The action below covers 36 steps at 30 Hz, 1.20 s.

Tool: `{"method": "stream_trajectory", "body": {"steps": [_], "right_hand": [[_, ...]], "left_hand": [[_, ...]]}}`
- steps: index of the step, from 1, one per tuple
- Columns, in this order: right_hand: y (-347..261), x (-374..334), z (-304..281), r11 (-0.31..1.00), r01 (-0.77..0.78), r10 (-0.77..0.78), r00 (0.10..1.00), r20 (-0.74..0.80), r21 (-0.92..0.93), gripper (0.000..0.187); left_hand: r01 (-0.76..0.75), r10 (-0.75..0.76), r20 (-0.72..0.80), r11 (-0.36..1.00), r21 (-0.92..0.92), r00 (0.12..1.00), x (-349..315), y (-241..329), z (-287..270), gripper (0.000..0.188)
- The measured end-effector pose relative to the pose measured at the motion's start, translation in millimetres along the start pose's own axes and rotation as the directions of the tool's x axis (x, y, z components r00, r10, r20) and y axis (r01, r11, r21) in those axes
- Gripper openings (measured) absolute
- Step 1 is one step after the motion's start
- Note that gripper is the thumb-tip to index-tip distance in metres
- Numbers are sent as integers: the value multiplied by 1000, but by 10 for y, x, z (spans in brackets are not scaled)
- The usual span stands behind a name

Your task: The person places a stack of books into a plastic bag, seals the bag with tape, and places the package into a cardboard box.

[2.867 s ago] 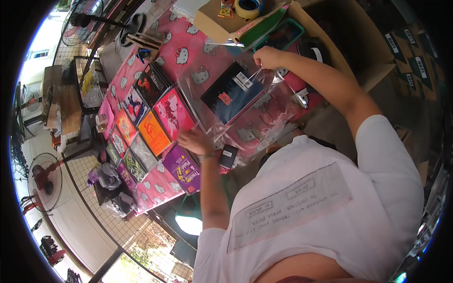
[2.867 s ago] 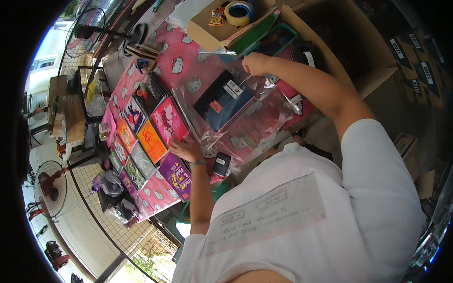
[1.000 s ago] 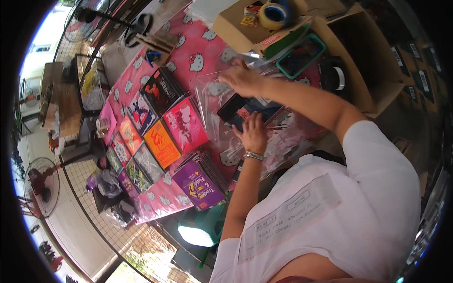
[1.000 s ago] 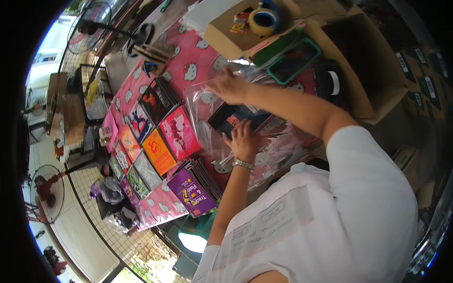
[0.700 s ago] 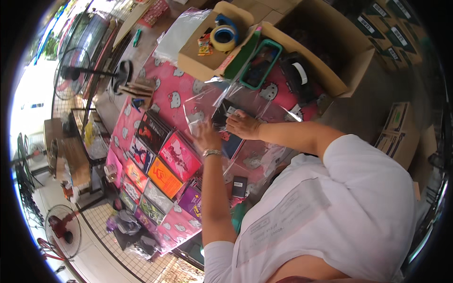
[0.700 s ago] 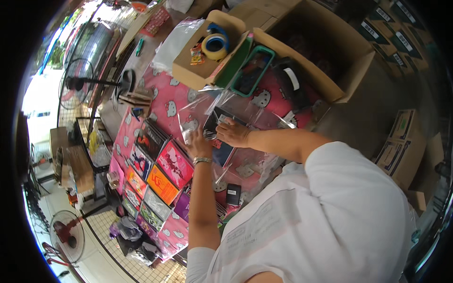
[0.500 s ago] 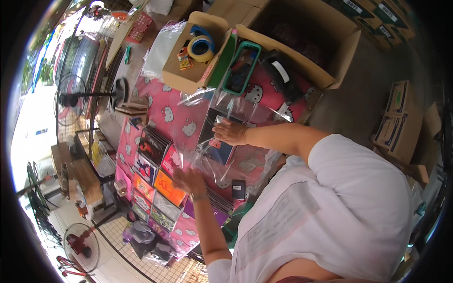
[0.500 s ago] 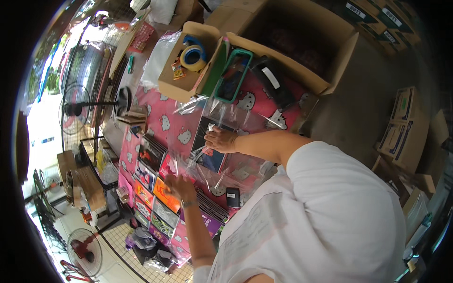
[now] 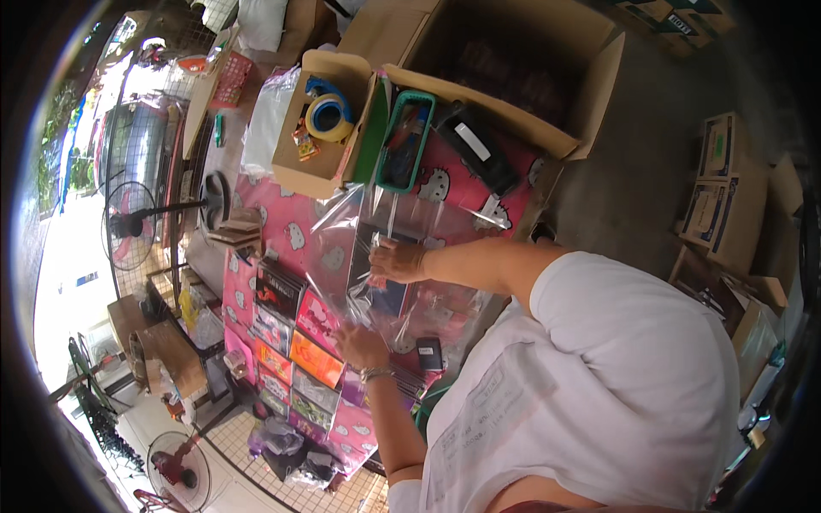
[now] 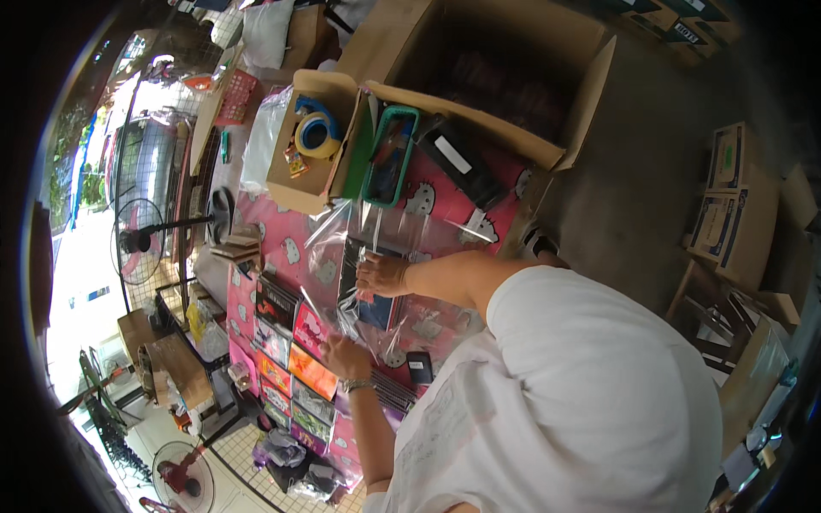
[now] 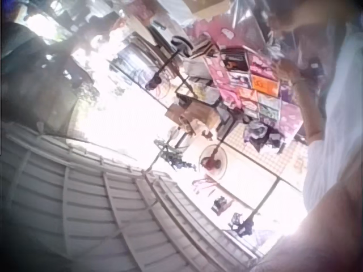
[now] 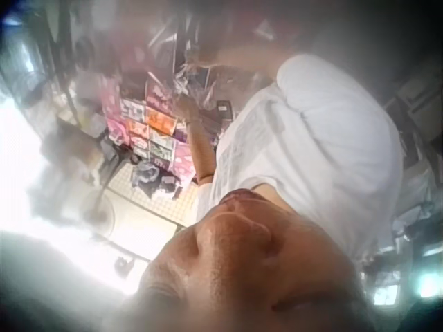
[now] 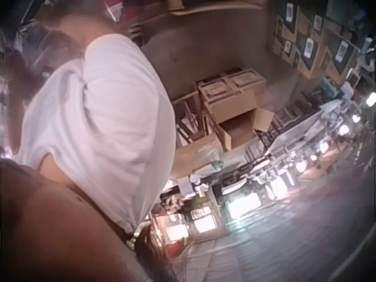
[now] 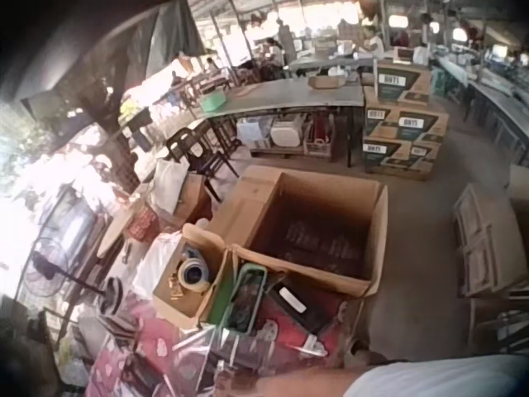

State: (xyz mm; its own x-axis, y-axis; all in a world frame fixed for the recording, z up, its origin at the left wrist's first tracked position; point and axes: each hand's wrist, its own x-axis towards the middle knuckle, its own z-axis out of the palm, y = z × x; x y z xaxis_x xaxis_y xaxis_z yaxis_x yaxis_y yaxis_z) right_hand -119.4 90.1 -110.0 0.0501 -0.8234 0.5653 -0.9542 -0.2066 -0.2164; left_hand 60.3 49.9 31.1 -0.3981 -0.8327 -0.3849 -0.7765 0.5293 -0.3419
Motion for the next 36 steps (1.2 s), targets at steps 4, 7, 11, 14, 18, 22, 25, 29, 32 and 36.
{"method": "stream_trajectory", "body": {"steps": [4, 7, 11, 14, 18, 22, 25, 29, 32, 36], "right_hand": [[-33, 18, 4, 1000, 17, -17, 1000, 19, 17, 14], [-112, 142, -156, 991, -62, 41, 984, 173, 115, 19], [-260, -412, -511, 977, -12, -27, 983, 180, 212, 35], [-321, -507, -511, 994, 48, -73, 956, 284, 94, 54], [-425, -156, -484, 997, 80, -63, 770, 635, 2, 69], [-545, -4, -588, 999, 9, 28, 700, 713, -48, 70], [-302, -90, -656, 994, -46, -9, 865, 502, 97, 60], [357, -266, -1514, 839, -429, 435, 898, 62, 335, 44], [875, -964, -1945, 517, -798, 854, 452, -260, 311, 30], [1100, -1524, -1919, 282, -933, 938, 316, 141, 222, 22]], "left_hand": [[-245, 198, -366, 966, -87, 909, 257, 557, 25, 66], [-169, 79, -354, 958, -231, 932, 629, 456, 559, 68], [-150, -39, -475, 924, -353, 879, 741, 463, 705, 34], [-145, 56, -266, 934, -325, 962, 736, 544, 522, 25], [-229, 125, -309, 916, -329, 943, 667, 547, 535, 19], [-315, 117, -531, 900, -301, 840, 616, 592, 605, 17], [-227, 117, -288, 894, -385, 950, 557, 668, 578, 25], [-117, 59, -198, 948, -296, 978, 513, 610, 887, 42], [-112, 80, -198, 981, -157, 977, 522, 714, 929, 46], [-129, 103, -107, 955, -268, 989, 488, 833, 727, 55]]}}
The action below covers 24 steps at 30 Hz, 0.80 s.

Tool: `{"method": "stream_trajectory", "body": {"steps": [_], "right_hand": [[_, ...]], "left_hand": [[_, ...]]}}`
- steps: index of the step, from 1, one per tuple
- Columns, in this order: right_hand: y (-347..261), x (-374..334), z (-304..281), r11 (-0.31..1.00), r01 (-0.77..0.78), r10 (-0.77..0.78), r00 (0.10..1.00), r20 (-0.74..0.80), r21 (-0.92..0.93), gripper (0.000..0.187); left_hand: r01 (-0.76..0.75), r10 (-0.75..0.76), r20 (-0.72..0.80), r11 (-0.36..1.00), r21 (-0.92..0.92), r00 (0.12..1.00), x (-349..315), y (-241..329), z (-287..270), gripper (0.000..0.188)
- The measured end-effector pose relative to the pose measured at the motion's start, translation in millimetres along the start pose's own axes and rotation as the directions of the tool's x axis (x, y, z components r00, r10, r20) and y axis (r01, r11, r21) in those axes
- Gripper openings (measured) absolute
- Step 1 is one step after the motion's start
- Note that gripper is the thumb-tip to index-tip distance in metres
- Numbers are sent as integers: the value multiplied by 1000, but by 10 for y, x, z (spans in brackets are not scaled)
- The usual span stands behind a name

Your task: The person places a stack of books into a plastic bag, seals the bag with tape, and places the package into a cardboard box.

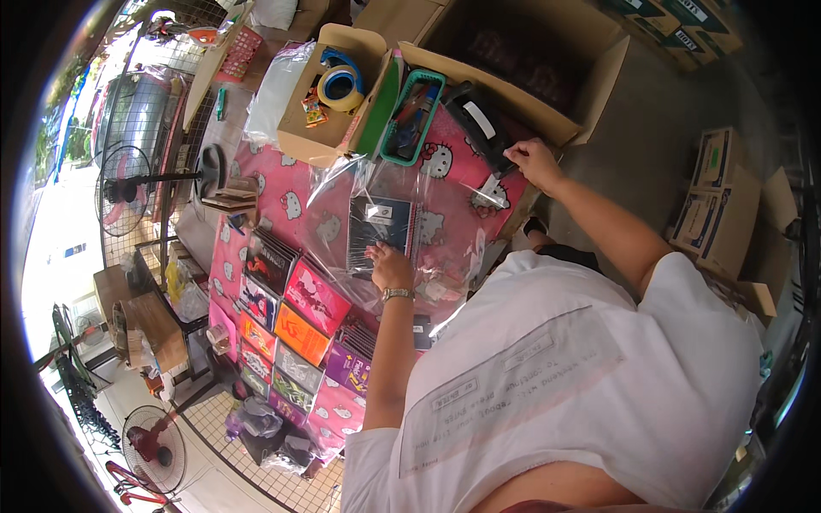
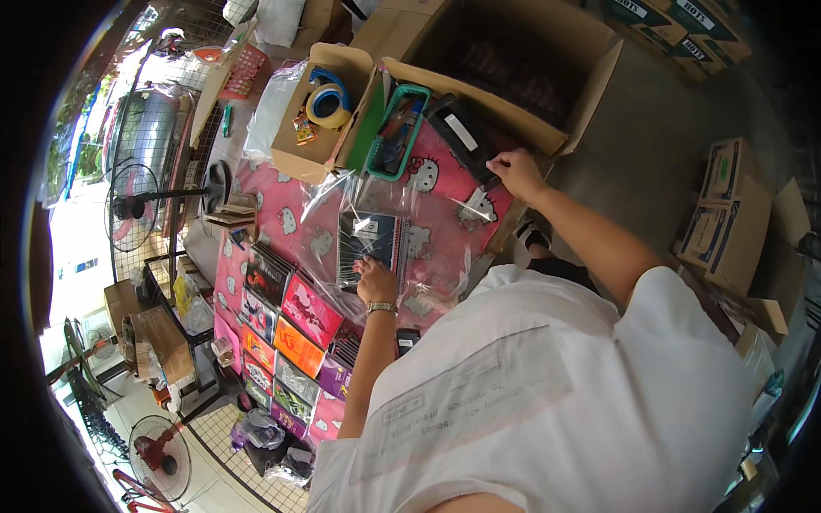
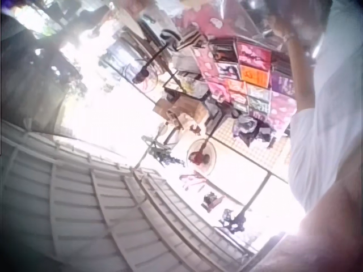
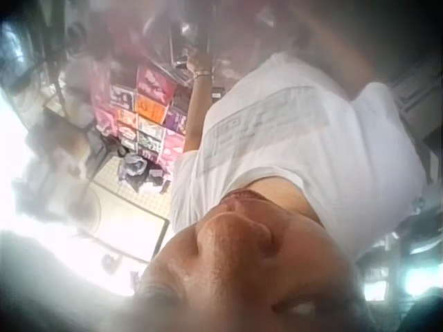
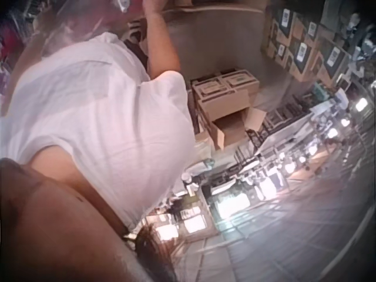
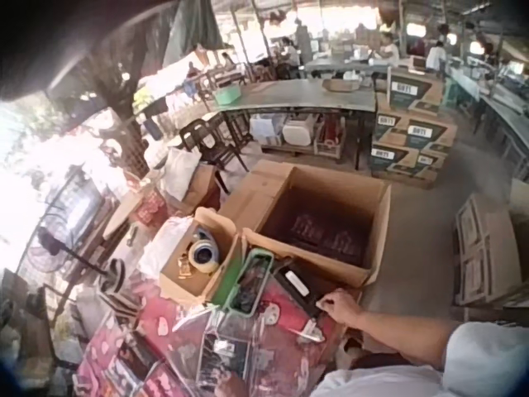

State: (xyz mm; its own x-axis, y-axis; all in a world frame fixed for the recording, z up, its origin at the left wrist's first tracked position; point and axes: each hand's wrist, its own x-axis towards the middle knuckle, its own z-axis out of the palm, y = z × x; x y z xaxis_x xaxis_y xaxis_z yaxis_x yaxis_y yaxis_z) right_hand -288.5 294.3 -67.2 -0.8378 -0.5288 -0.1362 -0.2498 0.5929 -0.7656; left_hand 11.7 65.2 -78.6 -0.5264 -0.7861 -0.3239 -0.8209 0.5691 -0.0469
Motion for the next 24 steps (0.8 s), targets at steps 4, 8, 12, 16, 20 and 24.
{"method": "stream_trajectory", "body": {"steps": [4, 8, 12, 16, 20, 24], "right_hand": [[31, -83, 56, 738, -342, 256, 939, 229, 581, 21], [92, -579, 127, 395, -363, 214, 930, 299, 844, 10], [424, -577, 483, 118, -795, 126, 606, 785, 595, 9], [-978, -96, 1187, 638, -580, -362, 354, 862, 506, 17], [-1890, 404, 2093, 685, 441, -705, 202, 680, 579, 30], [-2092, 407, 2450, 333, 864, -410, -228, 883, 377, 27]], "left_hand": [[-55, 54, 30, 998, 20, 998, -146, 145, -257, 74], [-41, 29, 148, 996, 80, 989, -191, 26, -247, 88], [-27, 26, 145, 1000, 4, 989, -175, 58, -140, 86], [25, -16, 57, 988, -152, 998, -245, -1, -25, 81], [24, -29, -25, 987, -160, 999, -266, 55, 58, 73], [-14, -16, -120, 969, -245, 993, -334, 17, 186, 64]]}}
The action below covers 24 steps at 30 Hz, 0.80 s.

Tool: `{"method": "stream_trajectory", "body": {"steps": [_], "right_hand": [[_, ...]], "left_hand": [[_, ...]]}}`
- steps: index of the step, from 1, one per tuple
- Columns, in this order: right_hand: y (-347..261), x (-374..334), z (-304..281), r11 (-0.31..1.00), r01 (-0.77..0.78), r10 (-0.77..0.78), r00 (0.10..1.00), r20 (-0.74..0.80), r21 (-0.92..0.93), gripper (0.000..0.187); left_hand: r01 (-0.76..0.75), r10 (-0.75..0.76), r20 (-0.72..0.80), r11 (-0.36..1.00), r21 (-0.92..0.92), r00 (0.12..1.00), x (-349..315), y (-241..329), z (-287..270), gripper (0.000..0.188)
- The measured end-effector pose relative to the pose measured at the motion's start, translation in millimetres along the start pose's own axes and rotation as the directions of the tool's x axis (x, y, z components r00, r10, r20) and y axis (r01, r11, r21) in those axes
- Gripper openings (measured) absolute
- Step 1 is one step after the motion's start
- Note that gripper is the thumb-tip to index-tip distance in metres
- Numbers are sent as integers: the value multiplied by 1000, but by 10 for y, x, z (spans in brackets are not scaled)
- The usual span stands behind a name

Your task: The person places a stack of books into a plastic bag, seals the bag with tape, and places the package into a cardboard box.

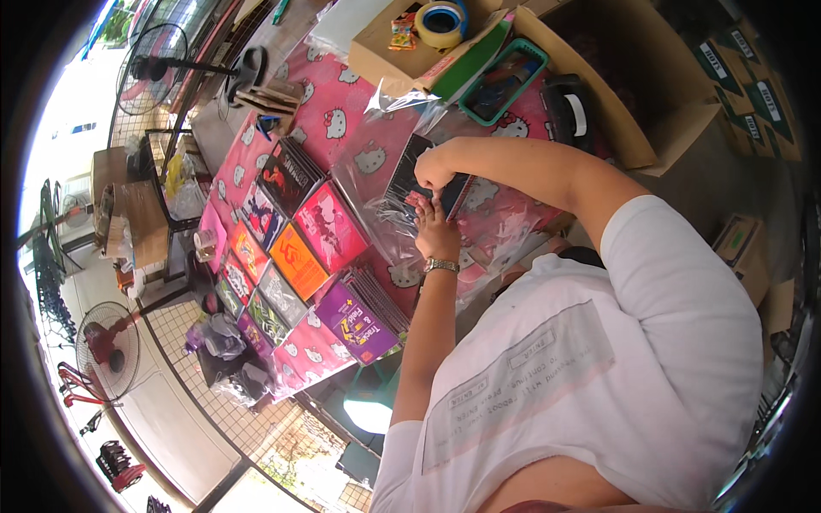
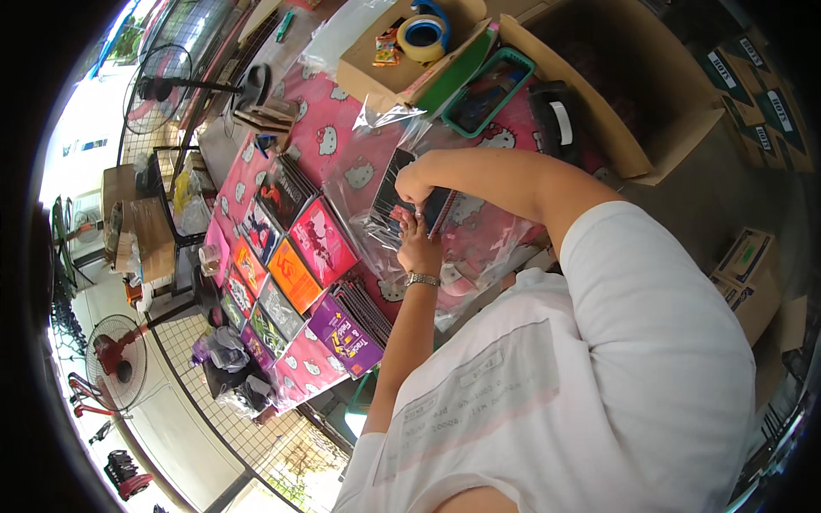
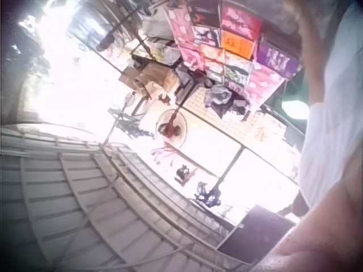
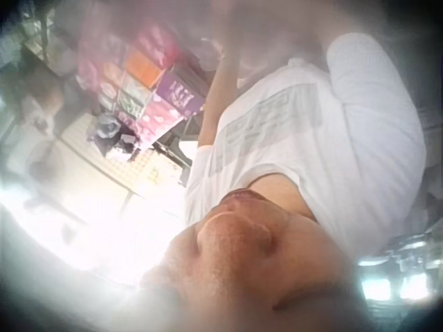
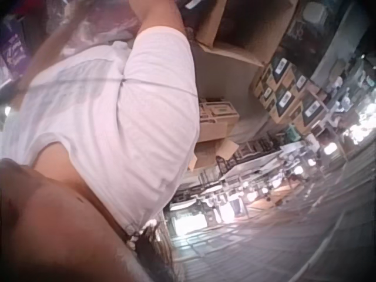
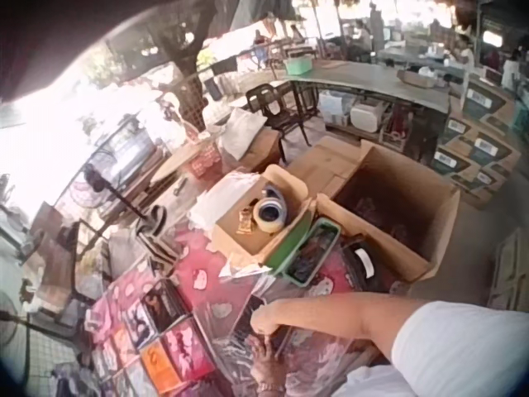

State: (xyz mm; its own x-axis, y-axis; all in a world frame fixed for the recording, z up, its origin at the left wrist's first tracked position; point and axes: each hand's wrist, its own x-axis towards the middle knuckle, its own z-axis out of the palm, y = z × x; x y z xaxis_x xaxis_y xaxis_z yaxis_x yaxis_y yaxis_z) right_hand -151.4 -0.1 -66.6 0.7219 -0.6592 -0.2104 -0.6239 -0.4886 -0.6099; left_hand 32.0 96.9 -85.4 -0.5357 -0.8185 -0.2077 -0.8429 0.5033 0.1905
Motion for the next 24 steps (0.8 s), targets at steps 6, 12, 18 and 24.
{"method": "stream_trajectory", "body": {"steps": [6, 12, 18, 24], "right_hand": [[-161, 144, -44, 954, -223, 251, 960, 124, -201, 34], [-318, -280, -73, 899, -421, 377, 884, -277, -123, 43], [-998, -633, 726, 829, -473, 248, 789, -561, -299, 114], [-1270, -443, 629, 883, -374, 121, 766, -631, -285, 115]], "left_hand": [[-58, 42, -149, 993, -101, 988, -93, -131, 83, 69], [-66, 65, 18, 996, 56, 998, -314, -88, -314, 74], [-106, 22, -445, 981, -163, 895, 648, -235, -1291, 36], [395, -158, 593, 870, -296, 790, 1189, -1767, -993, 113]]}}
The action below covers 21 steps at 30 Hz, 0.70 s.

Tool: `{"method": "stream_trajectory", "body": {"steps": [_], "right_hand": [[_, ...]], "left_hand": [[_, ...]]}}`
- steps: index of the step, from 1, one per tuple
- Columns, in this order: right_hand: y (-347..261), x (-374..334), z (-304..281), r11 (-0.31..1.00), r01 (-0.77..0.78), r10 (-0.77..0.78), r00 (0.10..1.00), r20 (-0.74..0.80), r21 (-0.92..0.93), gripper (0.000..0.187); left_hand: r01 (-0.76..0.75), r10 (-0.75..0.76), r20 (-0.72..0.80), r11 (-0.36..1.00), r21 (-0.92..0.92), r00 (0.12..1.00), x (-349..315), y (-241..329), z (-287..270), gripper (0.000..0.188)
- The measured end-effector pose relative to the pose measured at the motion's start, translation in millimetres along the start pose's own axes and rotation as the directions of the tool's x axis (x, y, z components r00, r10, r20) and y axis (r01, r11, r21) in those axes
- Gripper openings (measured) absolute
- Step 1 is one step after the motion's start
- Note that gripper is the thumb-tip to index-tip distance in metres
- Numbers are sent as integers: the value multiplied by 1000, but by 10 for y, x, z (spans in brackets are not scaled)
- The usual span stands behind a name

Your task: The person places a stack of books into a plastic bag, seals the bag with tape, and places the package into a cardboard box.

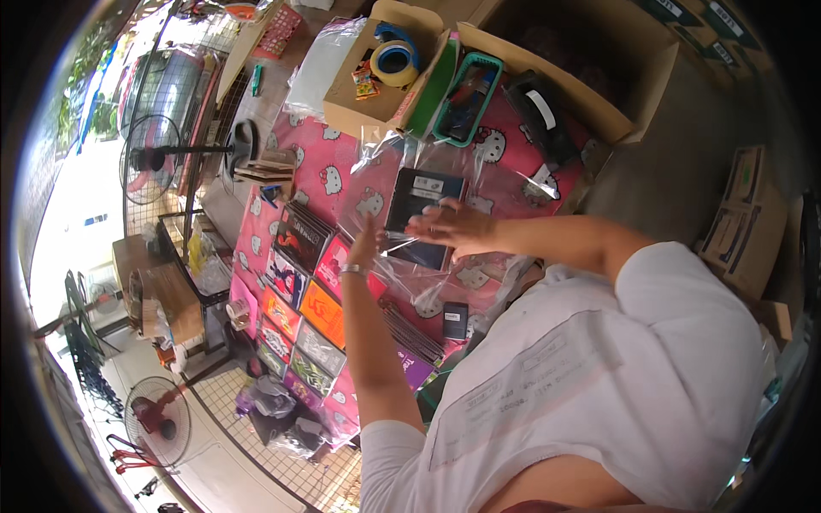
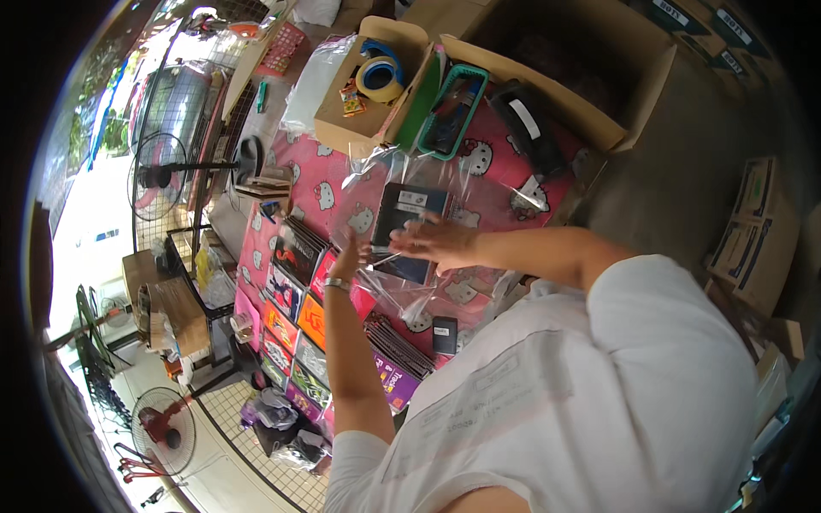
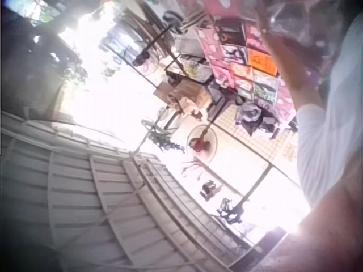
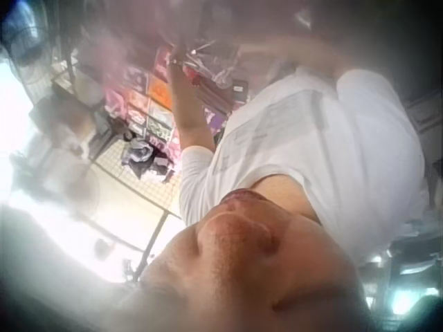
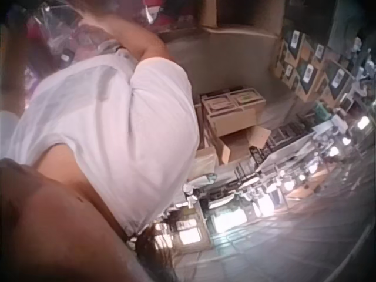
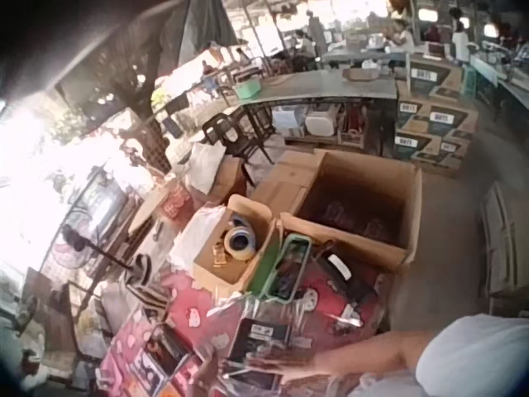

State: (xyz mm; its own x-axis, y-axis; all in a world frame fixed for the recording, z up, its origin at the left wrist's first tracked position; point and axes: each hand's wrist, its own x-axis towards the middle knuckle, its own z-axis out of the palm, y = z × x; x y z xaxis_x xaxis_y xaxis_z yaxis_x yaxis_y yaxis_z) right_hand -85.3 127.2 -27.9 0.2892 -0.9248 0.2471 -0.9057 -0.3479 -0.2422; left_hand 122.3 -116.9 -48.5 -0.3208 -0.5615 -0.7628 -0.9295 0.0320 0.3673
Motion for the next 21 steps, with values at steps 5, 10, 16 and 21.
{"method": "stream_trajectory", "body": {"steps": [5, 10, 16, 21], "right_hand": [[706, -617, -206, 902, -136, 324, 841, -433, 409, 98], [656, -154, -12, 587, -272, 720, 606, -338, 762, 76], [889, -664, -364, 577, -360, 551, 834, -24, 733, 72], [1063, -495, -889, 296, 15, 451, 879, -153, 955, 75]], "left_hand": [[-178, 300, 56, 695, -697, 952, -123, 959, -93, 118], [-449, 176, -417, 230, -863, 892, -375, 1438, 542, 113], [-539, 200, -502, 265, -799, 842, -1276, 1484, 1138, 112], [-536, 181, -538, 562, -630, 823, -1603, 1803, 773, 73]]}}
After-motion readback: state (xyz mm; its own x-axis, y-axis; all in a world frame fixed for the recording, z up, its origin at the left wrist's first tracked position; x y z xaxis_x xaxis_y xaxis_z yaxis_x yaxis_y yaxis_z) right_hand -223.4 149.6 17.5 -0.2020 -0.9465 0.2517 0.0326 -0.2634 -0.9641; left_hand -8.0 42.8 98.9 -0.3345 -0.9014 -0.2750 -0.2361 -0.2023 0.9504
